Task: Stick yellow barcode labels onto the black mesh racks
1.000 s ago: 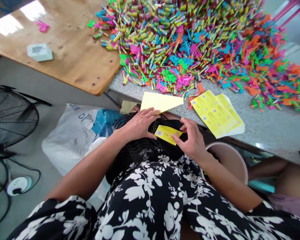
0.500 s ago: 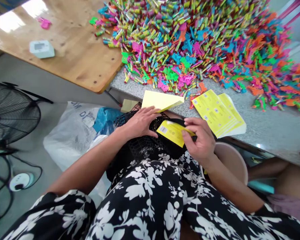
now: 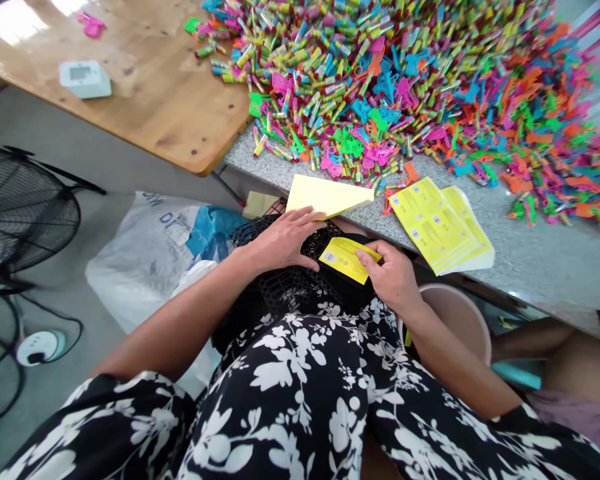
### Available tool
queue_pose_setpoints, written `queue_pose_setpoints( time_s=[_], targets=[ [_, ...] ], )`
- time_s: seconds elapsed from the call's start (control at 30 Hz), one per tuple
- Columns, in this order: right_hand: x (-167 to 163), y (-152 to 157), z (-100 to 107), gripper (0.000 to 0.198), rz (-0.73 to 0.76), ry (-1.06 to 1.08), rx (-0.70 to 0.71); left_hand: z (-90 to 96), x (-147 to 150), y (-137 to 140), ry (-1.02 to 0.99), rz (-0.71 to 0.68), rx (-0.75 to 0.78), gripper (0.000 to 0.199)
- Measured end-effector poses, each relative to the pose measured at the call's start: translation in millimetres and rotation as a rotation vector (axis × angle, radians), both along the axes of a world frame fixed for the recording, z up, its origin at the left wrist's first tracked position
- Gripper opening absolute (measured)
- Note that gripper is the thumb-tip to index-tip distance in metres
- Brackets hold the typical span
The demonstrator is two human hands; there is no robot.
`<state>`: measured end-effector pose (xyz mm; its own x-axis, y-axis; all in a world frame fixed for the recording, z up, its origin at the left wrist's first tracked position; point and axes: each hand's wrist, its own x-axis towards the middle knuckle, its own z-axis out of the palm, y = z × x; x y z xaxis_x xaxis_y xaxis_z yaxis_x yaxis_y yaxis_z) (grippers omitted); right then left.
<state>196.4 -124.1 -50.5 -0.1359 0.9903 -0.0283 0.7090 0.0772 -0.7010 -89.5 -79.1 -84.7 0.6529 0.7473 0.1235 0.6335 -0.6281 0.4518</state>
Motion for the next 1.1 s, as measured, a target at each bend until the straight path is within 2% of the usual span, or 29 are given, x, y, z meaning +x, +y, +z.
queue_pose_setpoints(
  time_s=[0.3, 0.73, 1.1],
  targets=[
    [0.1, 0.4, -1.2, 0.024, 0.094, 0.011, 0.141, 1.6, 0.4, -0.7, -0.021, 0.006, -0.008, 0.098],
    [1.4, -0.1, -6.5, 0.019, 0.158, -0.004, 0.206, -0.9, 0.1, -0.4, -0.027, 0.000, 0.020, 0.099],
    [2.6, 2.1, -10.5, 0.018, 0.182, -0.112, 0.240, -2.0, -0.2, -0.2, -0.062, 0.001, 0.006, 0.099]
  ],
)
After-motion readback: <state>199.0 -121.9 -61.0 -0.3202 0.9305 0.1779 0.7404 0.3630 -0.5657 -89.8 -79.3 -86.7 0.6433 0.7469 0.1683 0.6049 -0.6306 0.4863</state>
